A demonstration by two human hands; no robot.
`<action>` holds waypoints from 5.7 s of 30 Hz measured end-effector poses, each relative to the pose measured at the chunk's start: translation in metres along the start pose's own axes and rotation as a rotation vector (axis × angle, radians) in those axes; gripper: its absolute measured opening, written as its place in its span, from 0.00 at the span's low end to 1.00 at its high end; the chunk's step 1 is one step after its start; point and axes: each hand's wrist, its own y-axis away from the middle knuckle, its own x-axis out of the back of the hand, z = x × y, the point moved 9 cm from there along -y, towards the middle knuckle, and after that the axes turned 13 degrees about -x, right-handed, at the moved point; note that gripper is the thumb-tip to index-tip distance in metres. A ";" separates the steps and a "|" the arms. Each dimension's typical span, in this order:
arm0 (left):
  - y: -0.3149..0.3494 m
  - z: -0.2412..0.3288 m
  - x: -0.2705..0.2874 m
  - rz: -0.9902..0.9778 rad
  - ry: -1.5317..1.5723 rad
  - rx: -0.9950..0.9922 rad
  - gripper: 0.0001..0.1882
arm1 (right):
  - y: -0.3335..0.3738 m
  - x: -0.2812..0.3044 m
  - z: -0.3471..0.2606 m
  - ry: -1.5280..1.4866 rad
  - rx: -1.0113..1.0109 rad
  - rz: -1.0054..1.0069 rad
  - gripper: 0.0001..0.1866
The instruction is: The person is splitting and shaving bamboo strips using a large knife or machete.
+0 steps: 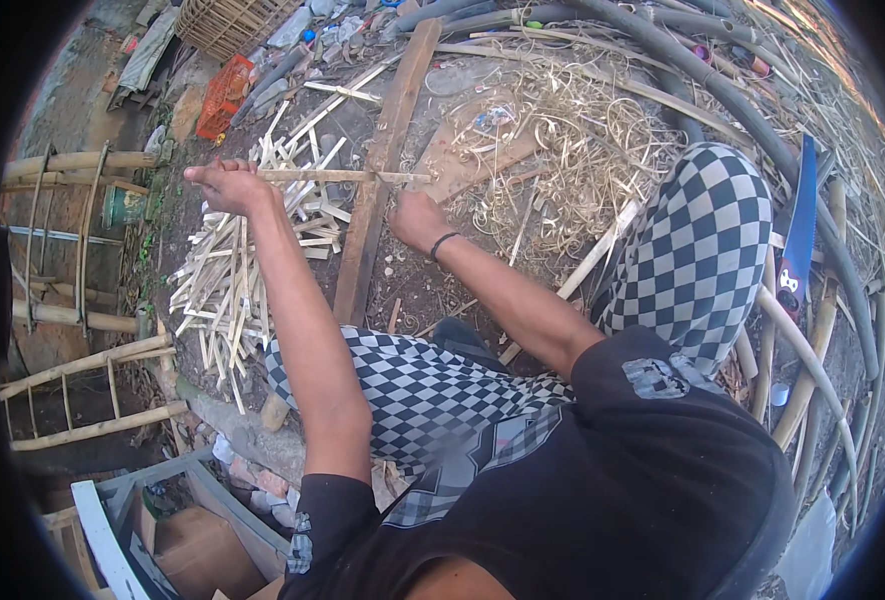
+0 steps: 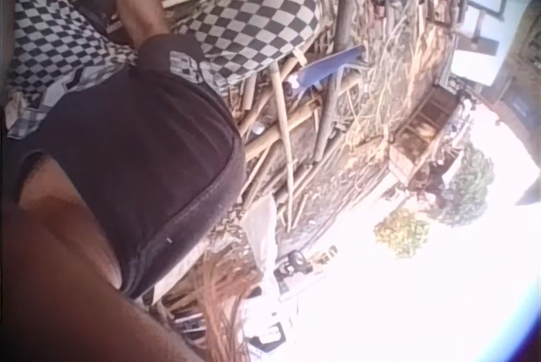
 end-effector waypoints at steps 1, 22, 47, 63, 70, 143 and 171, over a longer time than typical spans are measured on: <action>0.000 0.000 0.002 0.003 -0.003 0.003 0.27 | 0.008 0.000 -0.002 0.003 -0.002 -0.004 0.16; -0.003 -0.025 -0.041 -0.220 0.346 0.143 0.23 | -0.002 0.004 0.092 -0.048 -0.257 -0.066 0.22; 0.026 0.010 -0.042 -0.104 -0.043 -0.122 0.29 | 0.021 0.046 -0.035 -0.262 0.037 0.062 0.16; 0.014 0.003 -0.016 -0.027 -0.137 -0.148 0.29 | 0.016 0.016 -0.016 -0.143 -0.024 -0.015 0.16; 0.001 0.000 -0.015 -0.070 -0.099 -0.170 0.29 | 0.033 0.018 -0.040 -0.240 0.069 0.043 0.16; -0.140 -0.097 0.168 -1.178 -1.660 0.404 0.33 | -0.012 -0.103 0.109 -0.876 -0.661 -0.547 0.12; -0.104 -0.015 0.066 -0.911 -1.814 -0.077 0.12 | -0.022 -0.098 0.098 -1.020 -0.723 -0.549 0.12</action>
